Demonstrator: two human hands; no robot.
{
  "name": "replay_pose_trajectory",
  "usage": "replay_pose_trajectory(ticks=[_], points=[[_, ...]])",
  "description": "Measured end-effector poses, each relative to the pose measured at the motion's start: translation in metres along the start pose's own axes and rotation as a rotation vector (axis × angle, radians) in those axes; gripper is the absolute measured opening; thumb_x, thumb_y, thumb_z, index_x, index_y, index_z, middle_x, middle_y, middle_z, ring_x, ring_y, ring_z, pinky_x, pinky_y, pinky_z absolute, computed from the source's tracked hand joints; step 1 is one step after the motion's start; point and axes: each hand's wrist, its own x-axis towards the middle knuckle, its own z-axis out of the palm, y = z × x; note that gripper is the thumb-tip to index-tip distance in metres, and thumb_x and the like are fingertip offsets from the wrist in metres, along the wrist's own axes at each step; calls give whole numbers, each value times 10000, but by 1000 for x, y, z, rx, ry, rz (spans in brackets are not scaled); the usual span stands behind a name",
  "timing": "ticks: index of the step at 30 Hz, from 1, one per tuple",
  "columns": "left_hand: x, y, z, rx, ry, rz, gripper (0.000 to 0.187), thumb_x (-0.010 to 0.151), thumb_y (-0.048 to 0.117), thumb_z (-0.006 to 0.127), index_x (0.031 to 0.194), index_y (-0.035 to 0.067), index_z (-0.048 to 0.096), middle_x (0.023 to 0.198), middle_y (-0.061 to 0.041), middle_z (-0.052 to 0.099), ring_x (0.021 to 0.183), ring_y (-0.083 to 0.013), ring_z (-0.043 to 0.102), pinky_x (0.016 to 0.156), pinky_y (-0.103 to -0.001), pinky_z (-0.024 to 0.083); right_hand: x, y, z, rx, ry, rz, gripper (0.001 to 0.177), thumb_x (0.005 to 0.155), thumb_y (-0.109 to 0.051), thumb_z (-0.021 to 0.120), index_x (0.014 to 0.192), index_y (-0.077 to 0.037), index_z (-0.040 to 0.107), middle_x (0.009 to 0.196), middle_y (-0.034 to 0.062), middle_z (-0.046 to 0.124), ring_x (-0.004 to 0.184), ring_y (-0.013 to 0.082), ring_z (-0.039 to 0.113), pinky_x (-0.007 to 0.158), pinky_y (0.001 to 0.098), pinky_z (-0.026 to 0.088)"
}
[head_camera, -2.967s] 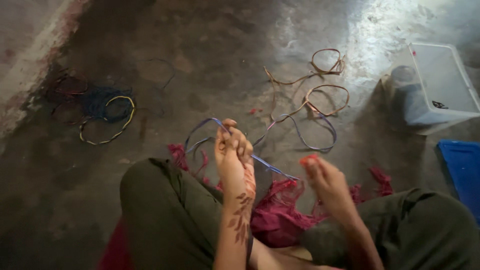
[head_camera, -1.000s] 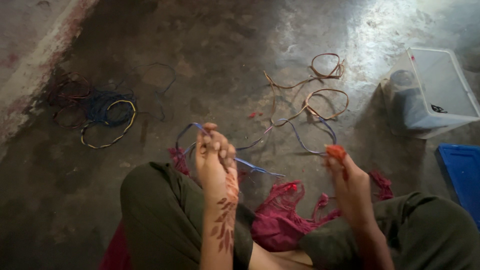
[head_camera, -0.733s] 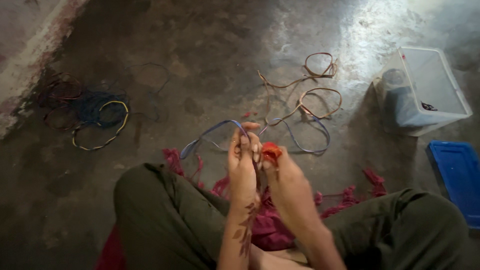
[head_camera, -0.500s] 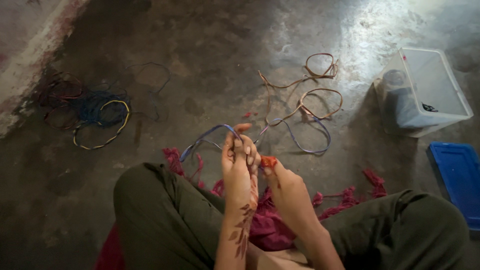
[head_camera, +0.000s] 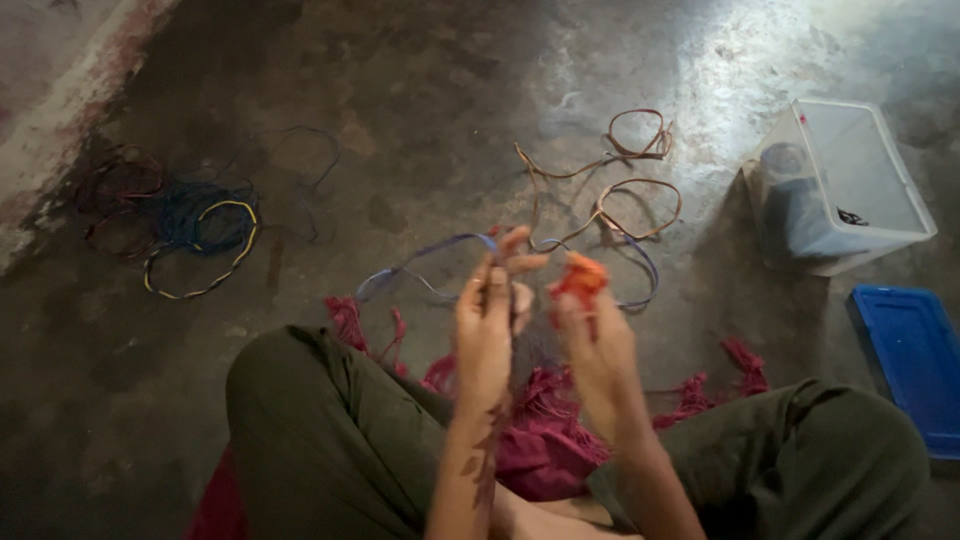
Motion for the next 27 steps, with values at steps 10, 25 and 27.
replay_pose_trajectory(ticks=[10, 25, 27], points=[[-1, -9, 4, 61, -7, -116, 373, 1031, 202, 582, 1364, 37, 628, 1390, -37, 670, 1131, -119, 595, 994, -284, 458, -26, -17, 12, -108, -86, -323, 258, 968, -67, 570, 1210, 18, 599, 1011, 157, 678, 907, 242, 661, 786, 359, 539], [-10, -44, 9, 739, -119, -291, 358, 1034, 363, 484, 1229, 71, 550, 1019, -174, 716, 954, -288, 702, 851, -389, 527, 24, 3, -5, 353, 32, 7, 232, 1062, -245, 541, 1078, -33, 634, 823, -9, 601, 772, 74, 615, 706, 242, 508], [-14, -36, 11, 843, -87, -267, 340, 1026, 344, 497, 1197, 60, 570, 993, -200, 732, 941, -336, 718, 822, -414, 532, 22, 12, -6, 405, 13, 55, 247, 1069, -257, 516, 1069, -36, 626, 814, -17, 591, 764, 74, 613, 698, 246, 503]])
